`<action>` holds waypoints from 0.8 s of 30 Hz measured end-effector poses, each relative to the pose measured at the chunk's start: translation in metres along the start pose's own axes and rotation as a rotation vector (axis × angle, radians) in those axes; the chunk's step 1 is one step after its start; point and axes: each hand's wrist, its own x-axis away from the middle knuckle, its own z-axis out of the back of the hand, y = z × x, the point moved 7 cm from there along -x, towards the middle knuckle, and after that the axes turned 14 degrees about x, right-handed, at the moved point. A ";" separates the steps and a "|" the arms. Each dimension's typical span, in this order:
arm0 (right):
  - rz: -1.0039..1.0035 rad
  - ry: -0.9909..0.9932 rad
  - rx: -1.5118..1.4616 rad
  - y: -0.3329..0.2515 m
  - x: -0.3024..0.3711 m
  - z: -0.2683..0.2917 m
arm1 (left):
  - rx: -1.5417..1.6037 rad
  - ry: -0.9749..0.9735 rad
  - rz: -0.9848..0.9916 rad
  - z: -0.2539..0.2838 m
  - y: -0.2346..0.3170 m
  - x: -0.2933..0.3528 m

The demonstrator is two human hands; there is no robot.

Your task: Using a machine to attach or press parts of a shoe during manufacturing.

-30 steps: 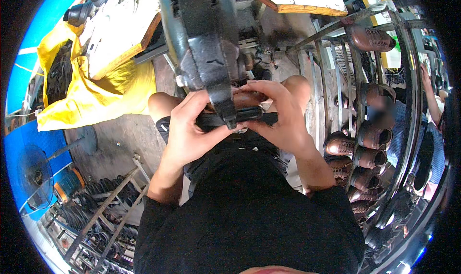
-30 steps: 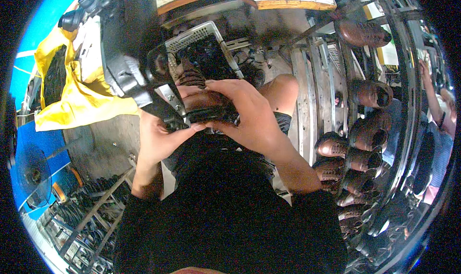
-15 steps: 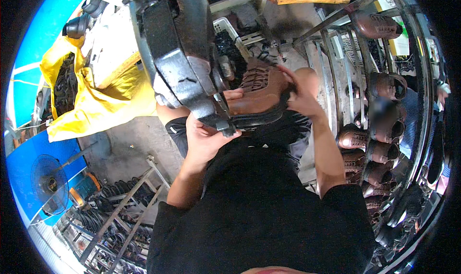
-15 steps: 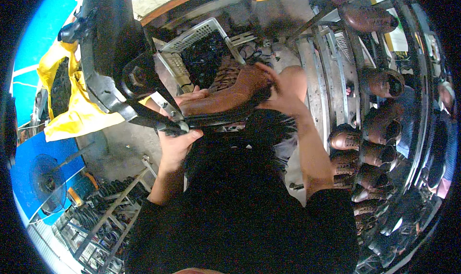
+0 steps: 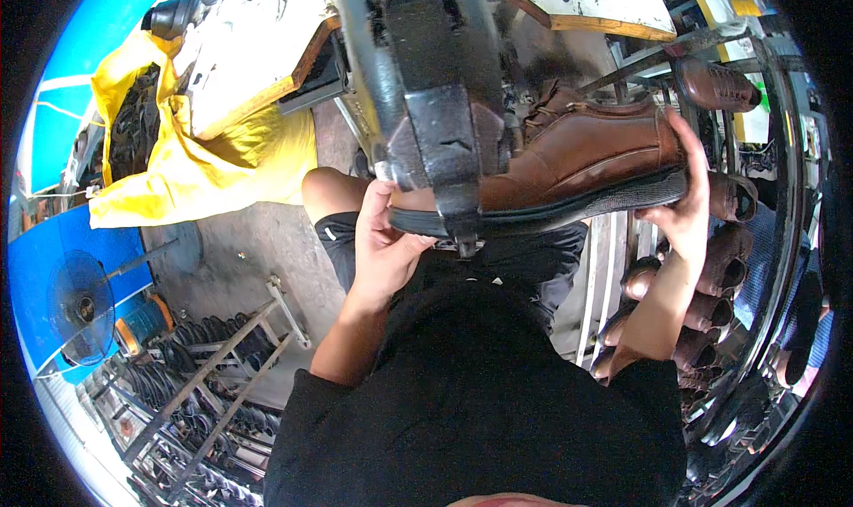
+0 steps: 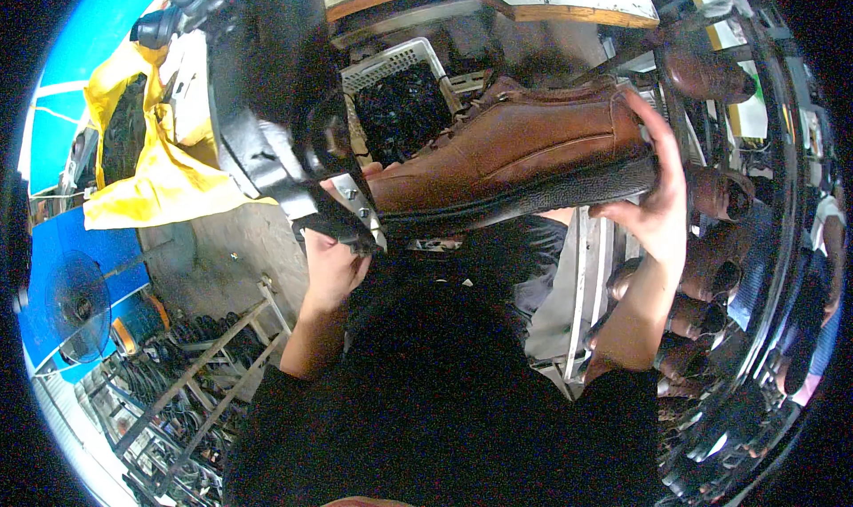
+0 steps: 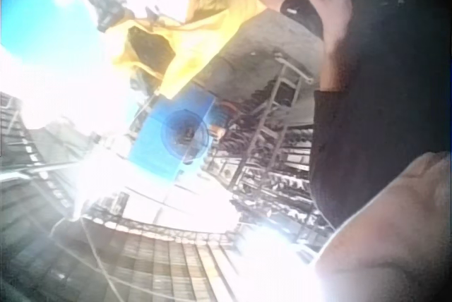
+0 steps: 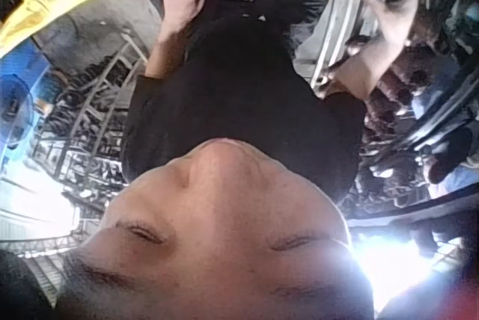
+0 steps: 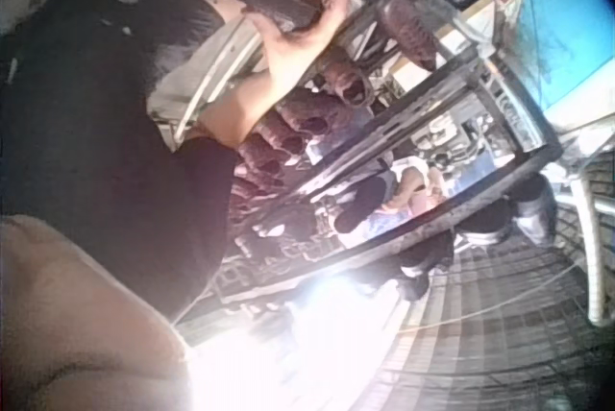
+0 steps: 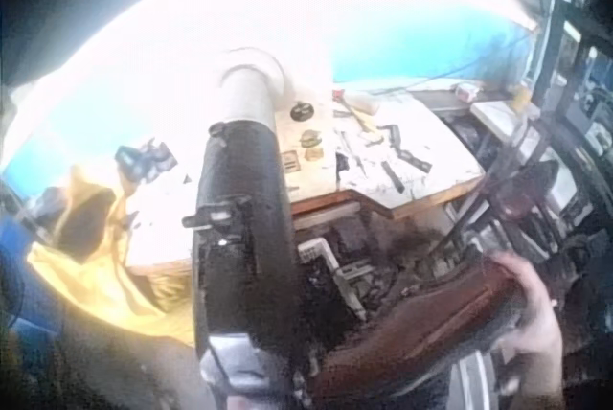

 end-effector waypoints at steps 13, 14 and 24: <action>-0.045 -0.066 -0.079 -0.021 0.012 -0.008 | 0.262 0.054 0.004 0.013 0.013 0.007; -0.134 -0.066 -0.137 -0.006 0.017 -0.013 | 0.174 0.020 0.006 0.009 0.014 0.005; -0.234 0.142 -0.447 0.062 0.074 0.012 | -0.115 -0.246 -0.027 -0.059 -0.004 -0.014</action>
